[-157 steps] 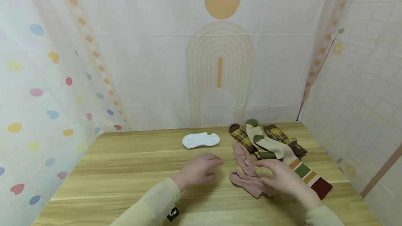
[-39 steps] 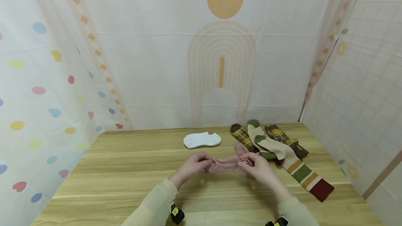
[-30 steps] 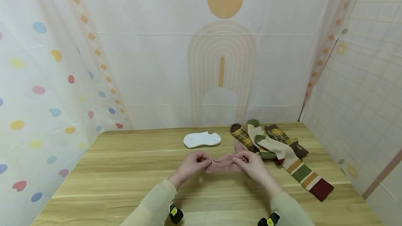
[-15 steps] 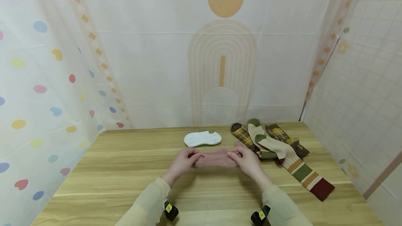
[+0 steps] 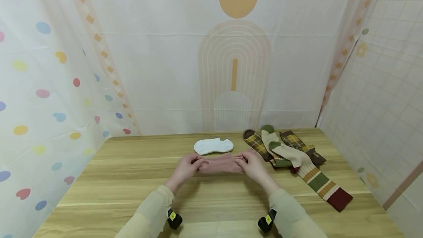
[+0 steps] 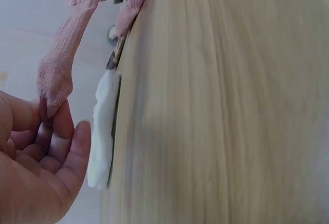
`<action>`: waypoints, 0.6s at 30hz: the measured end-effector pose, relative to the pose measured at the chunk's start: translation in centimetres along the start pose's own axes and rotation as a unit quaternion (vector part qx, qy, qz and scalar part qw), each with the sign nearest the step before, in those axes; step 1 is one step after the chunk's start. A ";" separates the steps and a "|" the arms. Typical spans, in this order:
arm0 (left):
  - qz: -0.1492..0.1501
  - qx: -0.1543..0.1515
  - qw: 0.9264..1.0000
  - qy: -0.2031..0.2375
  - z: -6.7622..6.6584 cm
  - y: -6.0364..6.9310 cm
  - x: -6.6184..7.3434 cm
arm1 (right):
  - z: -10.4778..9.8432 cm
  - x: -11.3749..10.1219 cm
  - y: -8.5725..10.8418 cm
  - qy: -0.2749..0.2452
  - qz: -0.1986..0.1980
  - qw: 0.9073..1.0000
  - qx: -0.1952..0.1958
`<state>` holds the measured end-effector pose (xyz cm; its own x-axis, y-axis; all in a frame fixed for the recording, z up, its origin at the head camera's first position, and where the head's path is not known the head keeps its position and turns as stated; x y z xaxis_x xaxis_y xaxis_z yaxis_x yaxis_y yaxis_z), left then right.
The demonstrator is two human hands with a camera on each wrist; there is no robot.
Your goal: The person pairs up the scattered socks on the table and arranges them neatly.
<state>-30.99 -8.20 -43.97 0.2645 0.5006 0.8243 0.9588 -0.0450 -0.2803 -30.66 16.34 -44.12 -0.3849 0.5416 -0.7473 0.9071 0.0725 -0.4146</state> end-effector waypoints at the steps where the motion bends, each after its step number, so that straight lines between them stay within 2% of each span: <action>1: 0.000 0.002 1.000 -0.009 -0.1 0.0 -0.1 | 0.2 -0.1 -0.1 0.016 -0.015 1.000 -0.002; 4: 0.016 0.007 0.999 -0.043 -0.4 -0.2 -0.1 | 0.8 -0.5 -0.4 0.050 -0.046 0.997 -0.021; 9: 0.046 0.014 0.994 -0.099 -0.5 -0.5 -0.2 | 1.8 -0.5 -0.8 0.066 -0.031 0.996 -0.045; 14: 0.048 0.021 0.990 -0.132 -0.7 -0.7 -0.5 | 2.5 -0.3 -1.2 0.067 -0.019 0.996 -0.052; 18: 0.033 0.020 0.989 -0.142 -0.9 -0.8 -0.7 | 3.0 -0.2 -1.4 0.061 -0.001 0.996 -0.064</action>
<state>-31.87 -9.30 -43.93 0.2818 0.7204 0.6337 0.9338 -0.0541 -0.3537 -32.37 13.57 -44.93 -0.3705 0.6382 -0.6749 0.9235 0.1754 -0.3412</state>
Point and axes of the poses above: each hand's wrist, its own y-axis away from the middle knuckle, its own z-axis out of the palm, x = y × z, the point moved 4 cm from there along -y, towards the middle knuckle, and after that the axes turned 11 degrees about x, right-handed, at the moved point
